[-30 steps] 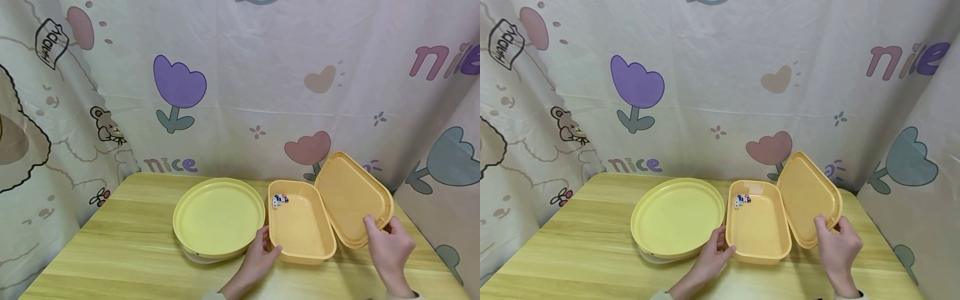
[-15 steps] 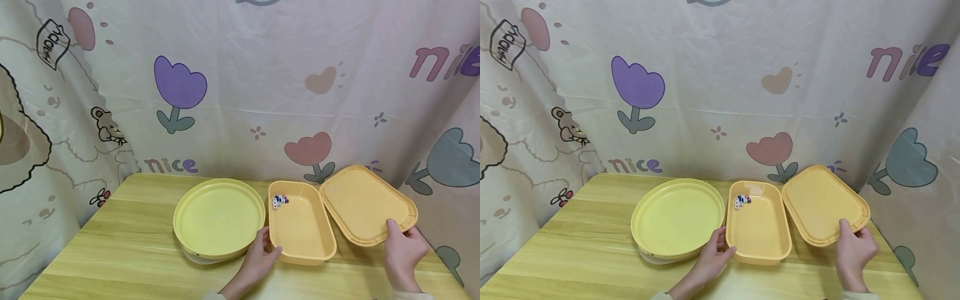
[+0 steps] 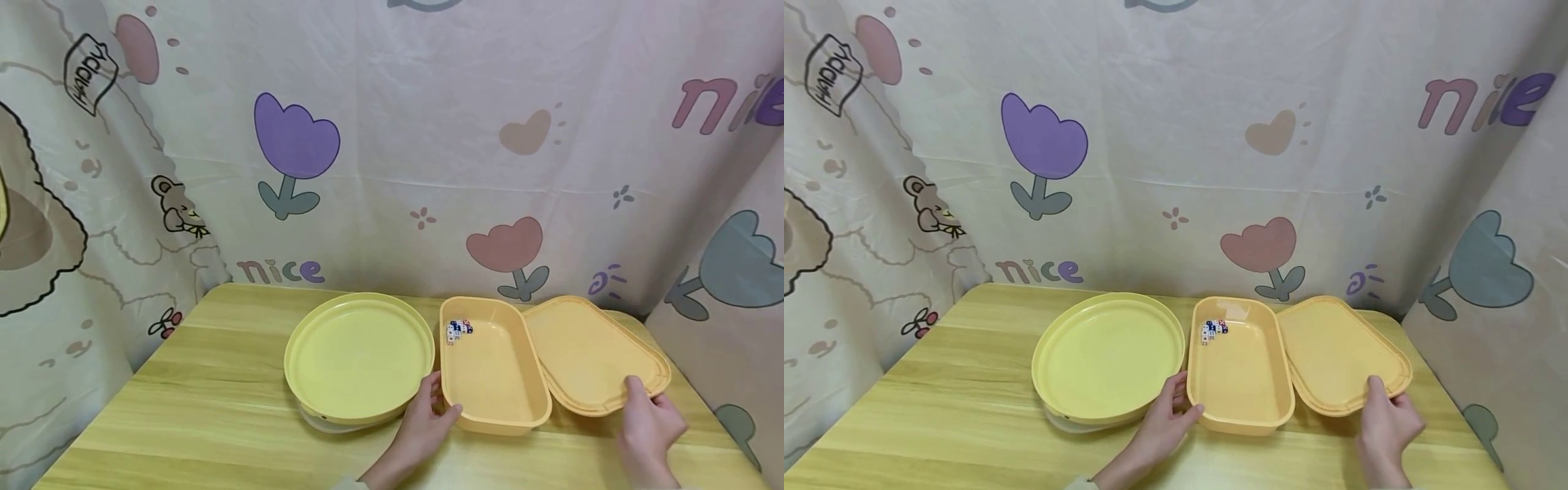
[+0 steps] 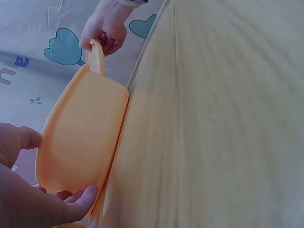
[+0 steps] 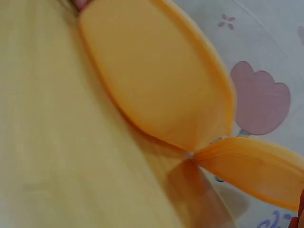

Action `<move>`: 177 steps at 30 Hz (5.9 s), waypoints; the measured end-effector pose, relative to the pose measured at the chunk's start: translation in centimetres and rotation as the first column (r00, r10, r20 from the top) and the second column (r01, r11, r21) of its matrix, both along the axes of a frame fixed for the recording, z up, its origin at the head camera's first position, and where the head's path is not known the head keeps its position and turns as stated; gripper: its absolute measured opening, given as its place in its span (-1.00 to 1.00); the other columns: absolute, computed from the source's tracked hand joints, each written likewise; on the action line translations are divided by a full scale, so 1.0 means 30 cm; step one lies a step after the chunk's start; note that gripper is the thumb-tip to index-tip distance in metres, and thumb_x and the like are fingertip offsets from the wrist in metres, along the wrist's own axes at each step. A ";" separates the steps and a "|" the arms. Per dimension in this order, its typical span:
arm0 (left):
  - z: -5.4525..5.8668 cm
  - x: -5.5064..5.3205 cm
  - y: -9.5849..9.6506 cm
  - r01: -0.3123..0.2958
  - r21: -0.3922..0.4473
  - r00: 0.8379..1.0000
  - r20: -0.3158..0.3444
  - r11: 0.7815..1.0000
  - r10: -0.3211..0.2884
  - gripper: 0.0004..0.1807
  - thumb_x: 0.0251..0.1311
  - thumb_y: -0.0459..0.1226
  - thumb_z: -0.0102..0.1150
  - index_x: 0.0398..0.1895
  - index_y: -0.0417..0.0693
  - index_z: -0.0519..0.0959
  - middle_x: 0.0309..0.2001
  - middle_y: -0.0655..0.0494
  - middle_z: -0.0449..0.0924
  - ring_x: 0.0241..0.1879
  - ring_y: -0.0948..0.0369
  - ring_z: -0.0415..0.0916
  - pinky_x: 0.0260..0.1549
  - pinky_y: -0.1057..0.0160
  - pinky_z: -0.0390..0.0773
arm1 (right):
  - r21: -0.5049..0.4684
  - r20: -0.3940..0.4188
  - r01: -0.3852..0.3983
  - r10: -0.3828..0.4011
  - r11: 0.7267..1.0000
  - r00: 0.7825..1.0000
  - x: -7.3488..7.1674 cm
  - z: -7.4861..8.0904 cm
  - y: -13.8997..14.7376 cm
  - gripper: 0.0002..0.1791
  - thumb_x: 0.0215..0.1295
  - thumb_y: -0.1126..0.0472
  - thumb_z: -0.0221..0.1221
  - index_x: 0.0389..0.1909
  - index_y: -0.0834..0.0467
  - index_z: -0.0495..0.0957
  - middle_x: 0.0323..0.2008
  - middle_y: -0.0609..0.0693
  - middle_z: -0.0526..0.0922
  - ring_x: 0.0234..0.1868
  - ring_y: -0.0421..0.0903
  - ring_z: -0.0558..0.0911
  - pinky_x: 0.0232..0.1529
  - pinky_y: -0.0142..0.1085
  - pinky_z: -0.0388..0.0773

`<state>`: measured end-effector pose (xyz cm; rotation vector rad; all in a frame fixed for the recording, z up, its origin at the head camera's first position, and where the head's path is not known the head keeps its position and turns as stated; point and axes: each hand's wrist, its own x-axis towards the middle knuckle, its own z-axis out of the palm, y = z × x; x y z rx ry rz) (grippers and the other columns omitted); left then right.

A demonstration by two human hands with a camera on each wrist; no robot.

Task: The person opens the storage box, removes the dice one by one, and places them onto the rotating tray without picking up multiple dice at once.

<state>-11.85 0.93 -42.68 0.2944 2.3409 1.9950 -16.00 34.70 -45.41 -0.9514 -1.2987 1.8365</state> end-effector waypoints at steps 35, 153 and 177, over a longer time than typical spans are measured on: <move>0.014 0.001 -0.005 0.020 -0.022 0.999 0.046 1.000 -0.019 -0.37 0.18 -0.21 0.08 0.25 -0.30 0.14 0.08 -0.12 0.35 -0.05 0.07 0.38 -0.16 0.11 0.44 | 0.523 0.488 -0.519 0.261 0.677 0.833 0.132 0.135 -0.156 -0.31 0.28 0.15 -0.07 0.33 0.36 -0.08 0.34 0.29 -0.29 0.31 0.25 -0.27 0.21 0.15 -0.19; 0.038 -0.084 -0.537 0.438 -0.499 0.747 -0.261 0.748 -0.612 -0.81 0.11 -0.32 0.17 -0.19 0.05 0.57 -0.28 0.34 0.54 -0.38 0.45 0.37 -0.50 0.42 0.44 | 0.624 0.595 -0.769 0.722 -0.137 0.354 -0.299 0.396 -0.560 -0.65 0.19 0.27 0.10 -0.01 0.33 0.45 -0.43 -0.01 0.58 -0.45 -0.14 0.56 -0.36 -0.28 0.52; 0.045 -0.084 -0.539 0.432 -0.494 0.762 -0.248 0.755 -0.599 -0.80 0.08 -0.35 0.18 -0.20 0.02 0.58 -0.27 0.34 0.55 -0.38 0.44 0.38 -0.49 0.42 0.45 | 0.550 0.659 -0.794 0.718 -0.258 0.223 -0.421 0.217 -0.575 -0.83 -0.01 0.46 0.17 -0.33 0.41 0.54 -0.47 0.14 0.58 -0.48 -0.10 0.52 -0.46 -0.32 0.47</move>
